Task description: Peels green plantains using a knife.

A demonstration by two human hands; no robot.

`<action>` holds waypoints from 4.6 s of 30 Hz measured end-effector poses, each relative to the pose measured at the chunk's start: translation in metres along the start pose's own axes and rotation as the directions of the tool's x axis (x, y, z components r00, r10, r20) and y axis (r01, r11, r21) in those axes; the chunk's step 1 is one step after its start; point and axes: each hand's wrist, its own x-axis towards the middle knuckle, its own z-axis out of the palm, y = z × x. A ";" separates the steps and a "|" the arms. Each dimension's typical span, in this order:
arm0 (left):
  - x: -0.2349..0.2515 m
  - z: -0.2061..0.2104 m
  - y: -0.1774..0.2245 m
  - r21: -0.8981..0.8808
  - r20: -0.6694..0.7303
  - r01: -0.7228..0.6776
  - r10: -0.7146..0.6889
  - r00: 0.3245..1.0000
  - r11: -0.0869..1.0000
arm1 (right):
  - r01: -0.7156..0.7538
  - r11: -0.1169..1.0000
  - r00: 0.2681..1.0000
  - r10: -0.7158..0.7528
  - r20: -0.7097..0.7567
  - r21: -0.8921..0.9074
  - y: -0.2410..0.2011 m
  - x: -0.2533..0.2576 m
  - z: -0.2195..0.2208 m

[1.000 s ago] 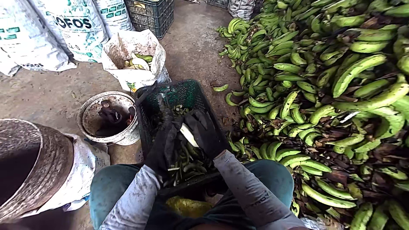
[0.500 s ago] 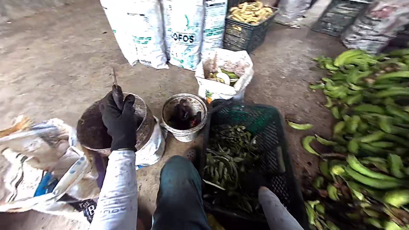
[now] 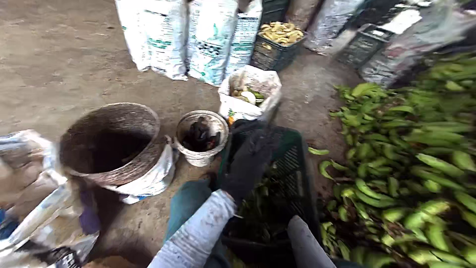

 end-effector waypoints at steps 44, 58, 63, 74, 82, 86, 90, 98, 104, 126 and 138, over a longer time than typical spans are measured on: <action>-0.031 0.059 -0.022 0.585 0.525 -0.335 -0.031 0.850 0.739 | 0.643 0.185 0.765 -0.122 -0.632 0.743 -0.001 -0.089 -0.141; 0.001 0.062 -0.045 0.744 0.437 -0.413 0.085 0.895 0.525 | 0.450 -0.129 0.893 0.058 -0.447 0.884 -0.043 -0.081 -0.105; 0.035 0.043 -0.044 0.814 0.109 -0.194 0.183 0.977 0.548 | 0.434 -0.167 0.900 0.031 -0.435 0.885 -0.043 -0.083 -0.084; -0.030 0.067 -0.031 0.390 0.575 -0.155 -0.108 0.811 0.908 | 0.733 0.456 0.529 0.083 -0.844 0.504 -0.007 -0.076 -0.106; 0.017 0.044 -0.047 0.773 0.215 -0.239 0.111 0.970 0.588 | 0.471 -0.108 0.847 -0.221 -0.483 0.875 -0.035 -0.085 -0.082; 0.008 0.042 -0.035 0.644 0.217 -0.196 0.069 0.974 0.739 | 0.660 0.119 0.748 -0.012 -0.663 0.742 -0.026 -0.082 -0.090; -0.029 0.060 -0.030 0.481 0.406 -0.171 -0.046 0.913 0.860 | 0.796 0.320 0.453 0.249 -0.856 0.514 -0.042 -0.081 -0.119; -0.020 0.055 -0.041 0.575 0.352 -0.283 0.080 0.932 0.768 | 0.742 0.263 0.610 0.120 -0.784 0.617 -0.058 -0.090 -0.118; 0.014 0.031 -0.045 0.699 0.246 -0.207 0.041 0.968 0.684 | 0.344 0.110 0.853 -0.452 -0.261 0.933 -0.037 -0.107 -0.109; -0.004 0.040 -0.040 0.702 0.289 -0.346 0.196 0.937 0.622 | 0.620 0.195 0.783 -0.089 -0.616 0.760 -0.065 -0.102 -0.122; 0.030 0.023 -0.064 0.812 0.419 -0.386 0.022 0.908 0.438 | 0.354 0.598 0.920 -0.362 -0.152 0.720 -0.035 -0.132 -0.121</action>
